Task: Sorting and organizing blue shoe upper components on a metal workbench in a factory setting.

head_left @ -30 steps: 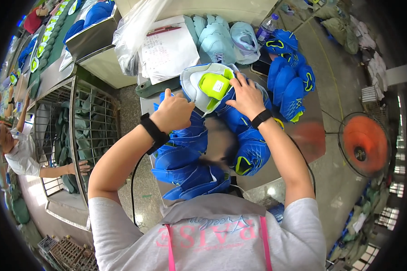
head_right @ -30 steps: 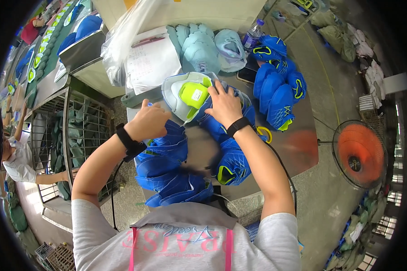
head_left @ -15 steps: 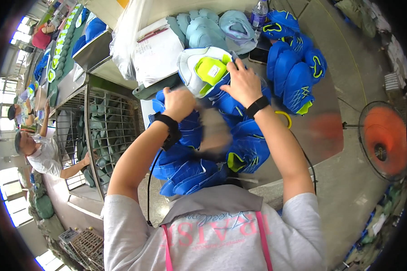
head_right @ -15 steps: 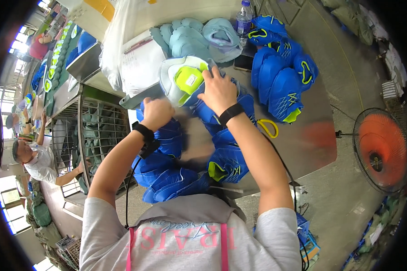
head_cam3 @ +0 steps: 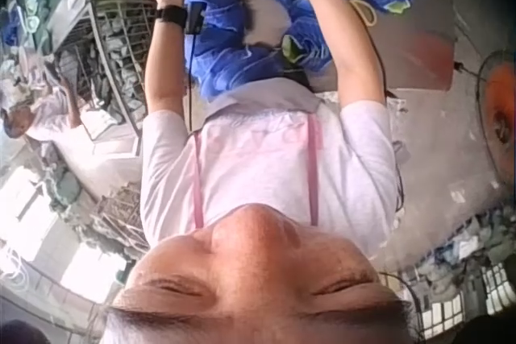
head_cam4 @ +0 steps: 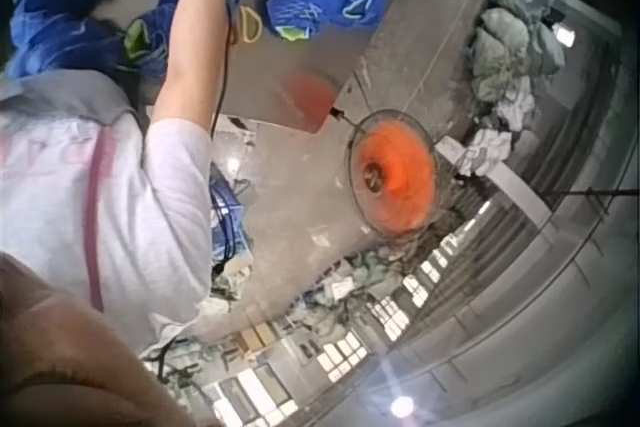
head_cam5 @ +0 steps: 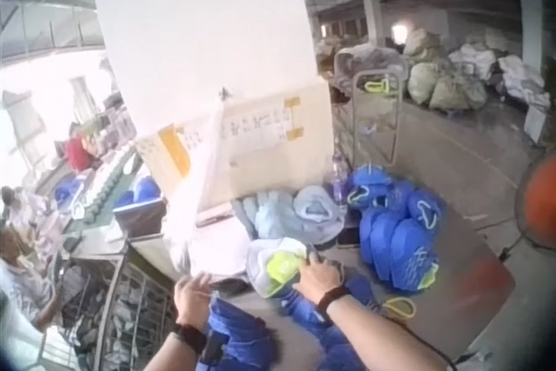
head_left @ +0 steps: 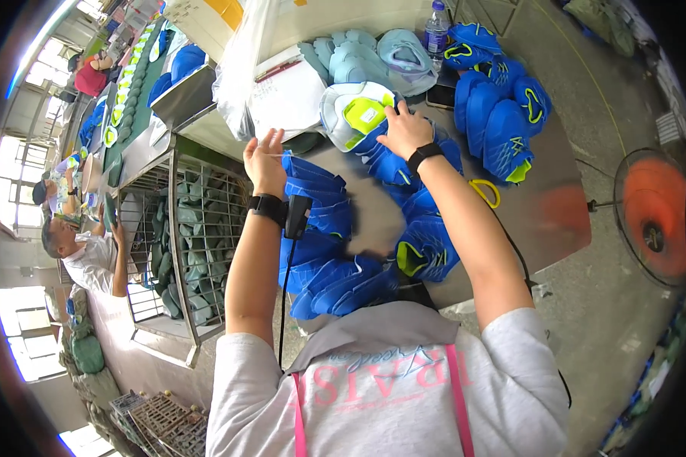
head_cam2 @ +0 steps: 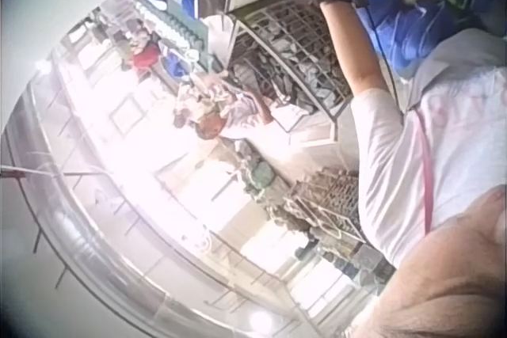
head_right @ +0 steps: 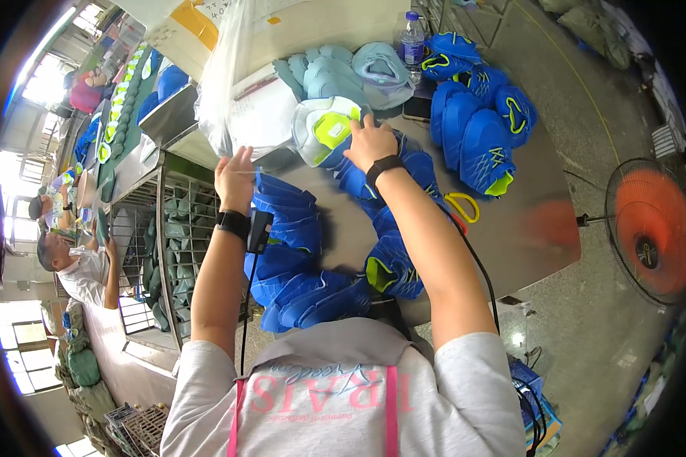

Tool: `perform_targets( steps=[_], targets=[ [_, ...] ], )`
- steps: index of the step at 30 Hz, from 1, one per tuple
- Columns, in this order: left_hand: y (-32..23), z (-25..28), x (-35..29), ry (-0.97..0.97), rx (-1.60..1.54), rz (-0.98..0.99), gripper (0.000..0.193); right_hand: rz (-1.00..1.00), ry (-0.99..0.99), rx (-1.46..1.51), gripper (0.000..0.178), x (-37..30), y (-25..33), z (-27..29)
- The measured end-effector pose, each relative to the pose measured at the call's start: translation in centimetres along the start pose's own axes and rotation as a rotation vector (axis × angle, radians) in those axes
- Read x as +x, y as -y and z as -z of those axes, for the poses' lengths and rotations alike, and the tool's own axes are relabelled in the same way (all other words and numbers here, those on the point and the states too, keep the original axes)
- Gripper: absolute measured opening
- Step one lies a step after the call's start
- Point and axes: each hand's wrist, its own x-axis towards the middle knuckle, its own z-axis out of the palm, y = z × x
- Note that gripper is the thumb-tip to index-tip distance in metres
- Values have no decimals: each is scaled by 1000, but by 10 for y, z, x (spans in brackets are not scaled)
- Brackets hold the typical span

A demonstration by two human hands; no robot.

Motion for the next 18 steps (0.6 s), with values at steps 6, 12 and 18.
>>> perform_targets(
  steps=[6, 12, 18],
  targets=[
    [18, -39, -37, -109, 1575, -519, 66, 0, 126, 16, 64, -2, -24, -6],
    [7, -100, -52, -255, 1196, -523, 90, 93, 209, 135, 76, -6, -33, -14],
    [117, -139, -43, 609, 1801, -188, 103, 143, -67, 339, 62, -28, -39, 3]
  ],
)
